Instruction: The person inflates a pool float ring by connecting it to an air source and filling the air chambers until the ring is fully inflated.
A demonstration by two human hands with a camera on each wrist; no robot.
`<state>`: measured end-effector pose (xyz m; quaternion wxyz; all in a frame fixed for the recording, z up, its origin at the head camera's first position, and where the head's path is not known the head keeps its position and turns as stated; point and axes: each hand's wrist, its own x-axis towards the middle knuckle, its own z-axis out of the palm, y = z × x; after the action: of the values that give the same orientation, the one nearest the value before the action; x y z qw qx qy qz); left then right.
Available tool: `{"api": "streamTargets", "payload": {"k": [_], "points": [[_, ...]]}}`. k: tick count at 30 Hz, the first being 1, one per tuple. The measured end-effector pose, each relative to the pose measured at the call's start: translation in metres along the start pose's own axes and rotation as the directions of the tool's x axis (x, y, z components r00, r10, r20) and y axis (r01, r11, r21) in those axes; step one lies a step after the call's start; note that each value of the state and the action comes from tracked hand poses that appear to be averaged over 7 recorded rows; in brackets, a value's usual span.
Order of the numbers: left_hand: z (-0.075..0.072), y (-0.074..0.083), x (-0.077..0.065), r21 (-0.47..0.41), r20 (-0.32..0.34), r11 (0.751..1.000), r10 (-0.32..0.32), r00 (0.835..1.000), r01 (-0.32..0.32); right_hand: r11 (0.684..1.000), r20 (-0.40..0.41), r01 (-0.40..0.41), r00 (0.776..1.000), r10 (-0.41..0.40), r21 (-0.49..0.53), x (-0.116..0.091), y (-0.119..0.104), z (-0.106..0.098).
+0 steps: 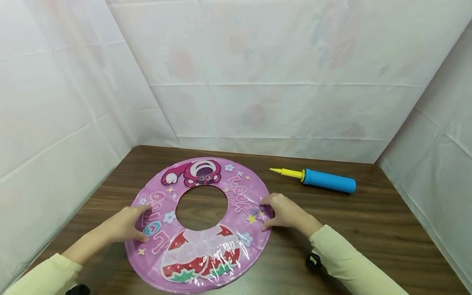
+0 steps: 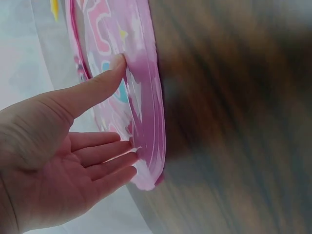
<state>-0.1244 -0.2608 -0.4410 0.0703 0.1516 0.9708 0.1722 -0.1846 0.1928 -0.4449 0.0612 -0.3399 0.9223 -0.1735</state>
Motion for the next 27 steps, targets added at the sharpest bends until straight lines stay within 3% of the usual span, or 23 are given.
{"api": "streamTargets", "payload": {"k": [15,27], "points": [[-0.020,-0.020,0.047,0.057,0.092,0.998,0.000,0.996,-0.005,0.997,-0.047,0.005,0.999,-0.008,-0.077,-0.008,-0.025,0.010],[-0.023,-0.026,0.047,0.062,0.087,0.998,-0.003,0.996,-0.002,0.999,-0.049,0.001,0.999,-0.003,-0.046,-0.004,-0.024,0.015]]}}
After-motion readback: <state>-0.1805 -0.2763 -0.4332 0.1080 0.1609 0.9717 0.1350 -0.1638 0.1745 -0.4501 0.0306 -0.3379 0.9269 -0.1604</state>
